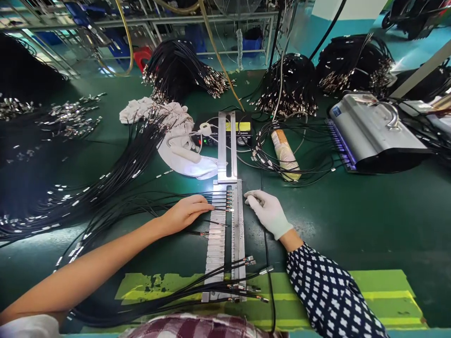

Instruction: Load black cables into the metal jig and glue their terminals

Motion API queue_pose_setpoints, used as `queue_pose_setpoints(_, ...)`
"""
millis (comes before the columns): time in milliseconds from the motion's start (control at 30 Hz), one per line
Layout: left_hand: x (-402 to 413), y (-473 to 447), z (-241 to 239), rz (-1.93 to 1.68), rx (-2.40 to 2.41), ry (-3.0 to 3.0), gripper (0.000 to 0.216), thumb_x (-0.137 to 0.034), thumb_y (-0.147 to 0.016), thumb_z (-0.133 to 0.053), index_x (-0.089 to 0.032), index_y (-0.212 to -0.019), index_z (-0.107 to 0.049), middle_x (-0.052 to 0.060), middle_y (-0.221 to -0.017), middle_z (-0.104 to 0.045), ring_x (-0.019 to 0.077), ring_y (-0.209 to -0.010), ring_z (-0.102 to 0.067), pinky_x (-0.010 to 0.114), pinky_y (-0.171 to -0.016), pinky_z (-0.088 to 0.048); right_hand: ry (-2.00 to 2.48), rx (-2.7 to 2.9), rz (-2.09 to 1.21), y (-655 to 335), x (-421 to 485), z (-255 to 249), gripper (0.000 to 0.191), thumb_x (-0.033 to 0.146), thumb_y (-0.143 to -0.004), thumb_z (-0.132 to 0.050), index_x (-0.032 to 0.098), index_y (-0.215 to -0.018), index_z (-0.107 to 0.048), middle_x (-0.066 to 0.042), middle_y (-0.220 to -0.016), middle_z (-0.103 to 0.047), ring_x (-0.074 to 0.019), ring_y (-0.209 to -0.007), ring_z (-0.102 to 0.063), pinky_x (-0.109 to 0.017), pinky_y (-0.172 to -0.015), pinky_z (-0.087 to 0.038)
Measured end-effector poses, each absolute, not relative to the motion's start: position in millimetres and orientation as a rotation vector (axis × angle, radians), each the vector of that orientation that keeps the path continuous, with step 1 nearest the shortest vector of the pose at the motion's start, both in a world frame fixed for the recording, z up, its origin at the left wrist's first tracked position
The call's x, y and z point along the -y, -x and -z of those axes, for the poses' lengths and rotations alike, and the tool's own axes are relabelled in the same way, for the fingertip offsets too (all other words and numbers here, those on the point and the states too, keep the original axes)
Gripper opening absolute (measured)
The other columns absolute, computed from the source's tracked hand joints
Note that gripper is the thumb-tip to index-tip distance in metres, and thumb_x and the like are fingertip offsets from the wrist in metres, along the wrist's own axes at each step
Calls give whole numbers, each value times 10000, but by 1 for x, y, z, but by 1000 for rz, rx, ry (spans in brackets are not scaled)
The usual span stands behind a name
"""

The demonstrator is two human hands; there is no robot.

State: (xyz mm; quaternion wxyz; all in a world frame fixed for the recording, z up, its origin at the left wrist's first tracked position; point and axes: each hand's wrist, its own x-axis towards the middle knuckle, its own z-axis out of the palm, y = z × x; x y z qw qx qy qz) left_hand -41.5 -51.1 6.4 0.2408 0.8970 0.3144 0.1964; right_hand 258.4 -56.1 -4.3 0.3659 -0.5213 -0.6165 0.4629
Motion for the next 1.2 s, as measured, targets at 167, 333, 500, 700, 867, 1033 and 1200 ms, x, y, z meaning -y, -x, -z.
queue_pose_setpoints(167, 54, 38, -4, -530, -849, -2483, 317, -201, -1029, -369, -177, -1153, -659, 81, -976, -644, 160, -903, -597, 269, -811, -503, 1360, 1631, -1150, -258, 56, 4, 290, 416, -921, -536, 196, -996, -709, -70, -936, -747, -210, -873, -703, -363, -864, -553)
queue_pose_setpoints(333, 77, 39, -1, -513, -1070, -2683, 343, -183, -1018, -372, -224, -1247, -625, 109, -1076, -603, 215, -988, -526, 369, -842, -431, 1365, 1660, -1126, -257, 56, 5, 270, 398, -920, -529, 210, -989, -710, -67, -959, -755, -217, -906, -711, -361, -862, -561)
queue_pose_setpoints(500, 91, 39, -5, -326, -1196, -2753, 401, -160, -1020, -325, -245, -1342, -549, 78, -968, -604, 207, -902, -500, 386, -826, -348, 1375, 1691, -1082, -256, 57, 3, 271, 398, -921, -526, 211, -979, -714, -72, -975, -759, -229, -930, -713, -365, -852, -569)
queue_pose_setpoints(700, 95, 43, -4, -472, -1022, -2724, 266, -196, -1027, -391, -189, -1218, -575, 66, -990, -664, 186, -938, -556, 360, -865, -400, 1362, 1723, -1063, -256, 58, 4, 279, 406, -924, -521, 209, -989, -708, -76, -1005, -756, -233, -944, -712, -373, -863, -567)
queue_pose_setpoints(867, 94, 38, 3, -661, -1071, -2745, 282, -179, -1019, -357, -175, -1127, -618, 92, -990, -660, 178, -866, -575, 326, -789, -491, 1376, 1744, -1033, -257, 57, 5, 286, 414, -929, -516, 216, -987, -715, -71, -1016, -757, -237, -955, -710, -377, -862, -568)
queue_pose_setpoints(1033, 91, 27, 8, -584, -1110, -2857, 353, -162, -1011, -307, -158, -1108, -646, 108, -943, -633, 190, -824, -562, 340, -755, -497, 1387, 1775, -1000, -256, 57, 3, 276, 397, -926, -518, 220, -989, -720, -66, -1020, -760, -236, -949, -709, -375, -862, -565)
queue_pose_setpoints(1200, 90, 22, 9, -572, -1094, -2922, 343, -149, -1014, -305, -147, -1098, -638, 107, -917, -609, 195, -808, -541, 338, -746, -470, 1394, 1806, -969, -255, 57, 1, 251, 370, -924, -519, 229, -972, -721, -55, -1016, -762, -235, -954, -709, -375, -879, -552)
